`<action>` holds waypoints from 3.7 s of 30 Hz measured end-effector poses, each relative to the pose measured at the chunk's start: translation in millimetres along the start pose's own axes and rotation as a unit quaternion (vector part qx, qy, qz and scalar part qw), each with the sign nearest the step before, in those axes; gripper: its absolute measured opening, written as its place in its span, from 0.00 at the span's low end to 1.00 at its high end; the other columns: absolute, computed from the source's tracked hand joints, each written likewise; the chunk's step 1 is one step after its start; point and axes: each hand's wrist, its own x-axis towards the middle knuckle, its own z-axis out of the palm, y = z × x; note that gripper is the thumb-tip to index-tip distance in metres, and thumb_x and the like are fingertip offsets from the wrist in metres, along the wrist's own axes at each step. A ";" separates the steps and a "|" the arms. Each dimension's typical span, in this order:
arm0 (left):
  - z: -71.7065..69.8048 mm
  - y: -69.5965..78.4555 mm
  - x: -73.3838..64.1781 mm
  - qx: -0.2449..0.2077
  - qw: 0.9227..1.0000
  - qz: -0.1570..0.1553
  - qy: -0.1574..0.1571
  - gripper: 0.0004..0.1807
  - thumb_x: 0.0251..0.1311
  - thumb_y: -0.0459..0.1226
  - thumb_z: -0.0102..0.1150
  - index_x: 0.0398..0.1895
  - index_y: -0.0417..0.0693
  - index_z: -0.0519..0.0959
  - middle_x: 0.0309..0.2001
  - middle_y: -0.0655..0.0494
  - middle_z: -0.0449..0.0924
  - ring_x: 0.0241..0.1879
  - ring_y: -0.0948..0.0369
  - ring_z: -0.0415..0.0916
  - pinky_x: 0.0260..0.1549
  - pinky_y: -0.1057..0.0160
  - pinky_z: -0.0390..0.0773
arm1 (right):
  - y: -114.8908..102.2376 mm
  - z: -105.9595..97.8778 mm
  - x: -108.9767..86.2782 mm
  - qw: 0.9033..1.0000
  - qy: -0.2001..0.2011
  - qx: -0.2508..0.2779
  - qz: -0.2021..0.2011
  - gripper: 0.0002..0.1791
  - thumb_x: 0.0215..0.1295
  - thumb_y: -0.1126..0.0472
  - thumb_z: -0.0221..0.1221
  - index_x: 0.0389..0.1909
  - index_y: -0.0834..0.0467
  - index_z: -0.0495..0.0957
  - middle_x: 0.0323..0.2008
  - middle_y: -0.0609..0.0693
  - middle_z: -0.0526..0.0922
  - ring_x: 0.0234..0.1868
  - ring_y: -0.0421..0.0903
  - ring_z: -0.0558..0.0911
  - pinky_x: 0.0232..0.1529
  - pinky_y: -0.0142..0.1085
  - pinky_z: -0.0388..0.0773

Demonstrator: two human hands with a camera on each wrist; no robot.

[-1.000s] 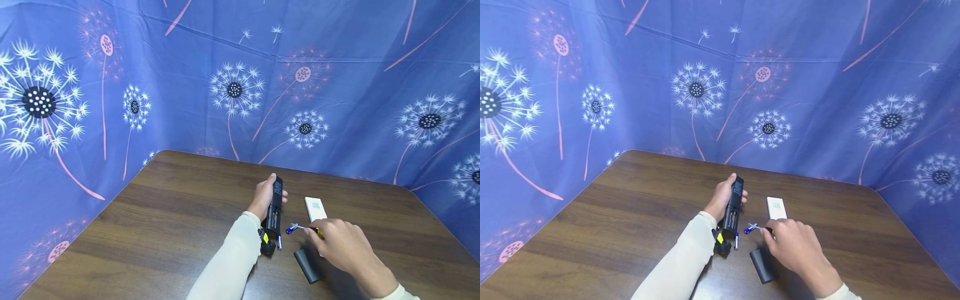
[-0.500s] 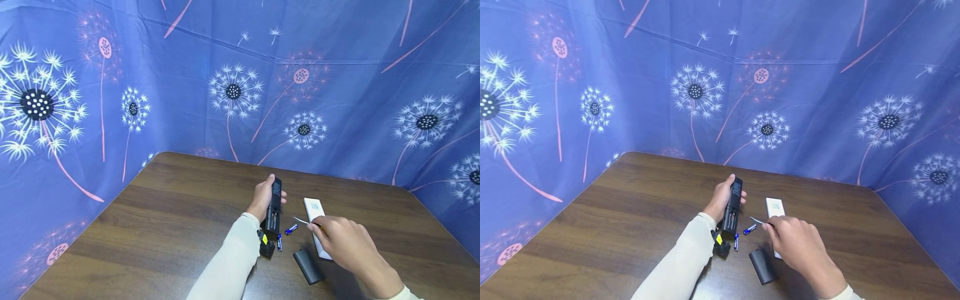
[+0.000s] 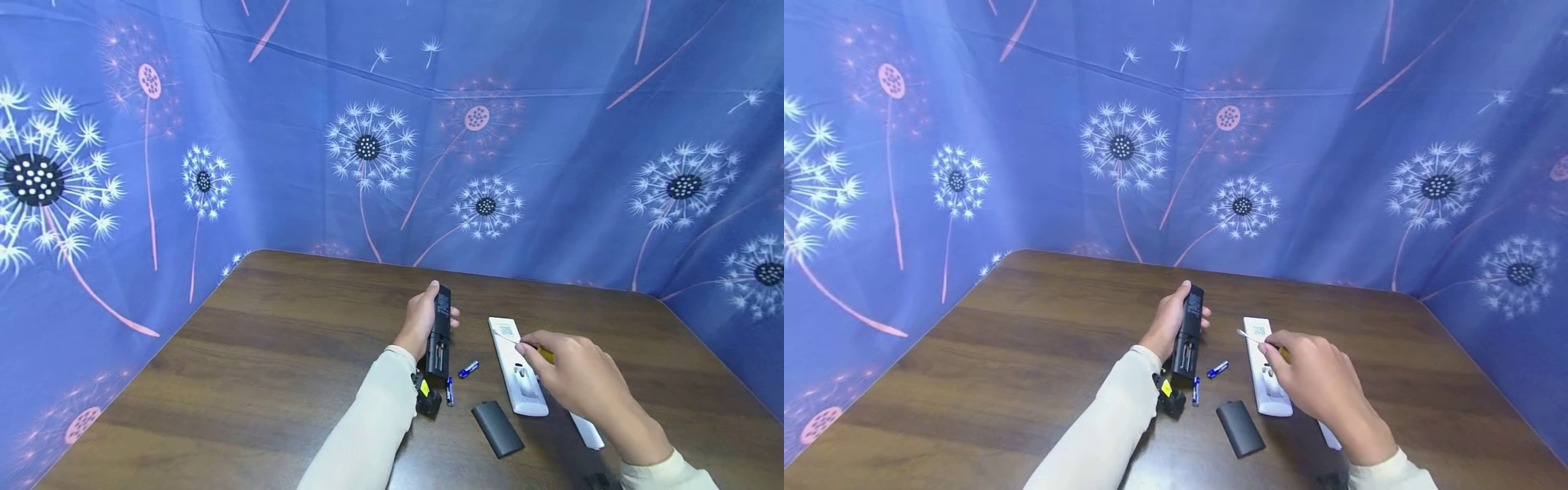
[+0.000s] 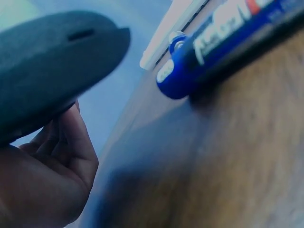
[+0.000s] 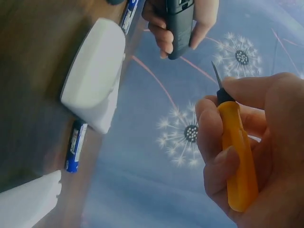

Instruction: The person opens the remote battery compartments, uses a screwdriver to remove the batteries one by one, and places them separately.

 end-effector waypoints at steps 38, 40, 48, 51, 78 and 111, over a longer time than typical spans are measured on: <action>-3.5 -1.2 -3.5 0.002 1.000 -0.016 -0.008 0.34 0.75 0.57 0.41 0.65 0.36 0.69 0.31 0.47 0.85 0.22 0.59 0.82 0.23 0.58 0.79 | 36.2 15.9 -19.6 0.975 0.153 0.111 0.116 0.17 0.70 0.53 0.62 0.49 0.62 0.82 0.27 0.46 0.84 0.27 0.43 0.78 0.26 0.36 0.70; -4.4 -1.1 -3.9 0.002 1.000 -0.015 -0.007 0.34 0.75 0.57 0.41 0.64 0.36 0.70 0.31 0.48 0.85 0.22 0.59 0.82 0.23 0.58 0.79 | 37.3 16.2 -19.8 0.975 0.146 0.113 0.120 0.18 0.70 0.53 0.62 0.50 0.63 0.82 0.28 0.47 0.84 0.28 0.43 0.79 0.26 0.37 0.71; -3.5 1.0 -2.1 0.007 1.000 -0.009 -0.019 0.34 0.75 0.58 0.41 0.64 0.37 0.70 0.32 0.47 0.85 0.24 0.59 0.82 0.24 0.59 0.79 | 44.2 13.1 -18.8 0.973 0.152 0.121 0.128 0.17 0.69 0.56 0.62 0.49 0.65 0.82 0.25 0.46 0.83 0.25 0.43 0.77 0.24 0.35 0.70; -2.9 2.0 -1.9 0.007 1.000 -0.009 -0.021 0.34 0.75 0.58 0.41 0.63 0.37 0.70 0.32 0.47 0.85 0.24 0.58 0.82 0.24 0.59 0.79 | 48.1 13.1 -18.3 0.973 0.149 0.120 0.132 0.17 0.69 0.55 0.63 0.48 0.66 0.82 0.25 0.47 0.83 0.26 0.44 0.78 0.24 0.35 0.70; -2.4 2.2 -1.8 -0.002 1.000 -0.010 -0.023 0.32 0.76 0.56 0.40 0.60 0.35 0.71 0.31 0.46 0.84 0.21 0.60 0.81 0.22 0.60 0.79 | 90.0 -5.5 -29.2 0.982 0.032 0.024 0.184 0.22 0.69 0.47 0.60 0.52 0.59 0.83 0.40 0.58 0.87 0.38 0.60 0.84 0.24 0.46 0.72; -4.6 2.3 -6.4 0.005 1.000 -0.003 -0.027 0.33 0.77 0.57 0.38 0.65 0.37 0.69 0.31 0.48 0.85 0.23 0.59 0.82 0.21 0.57 0.80 | 105.6 1.6 -31.3 0.975 -0.099 0.044 0.195 0.19 0.57 0.65 0.64 0.48 0.72 0.79 0.41 0.66 0.84 0.40 0.63 0.83 0.39 0.57 0.77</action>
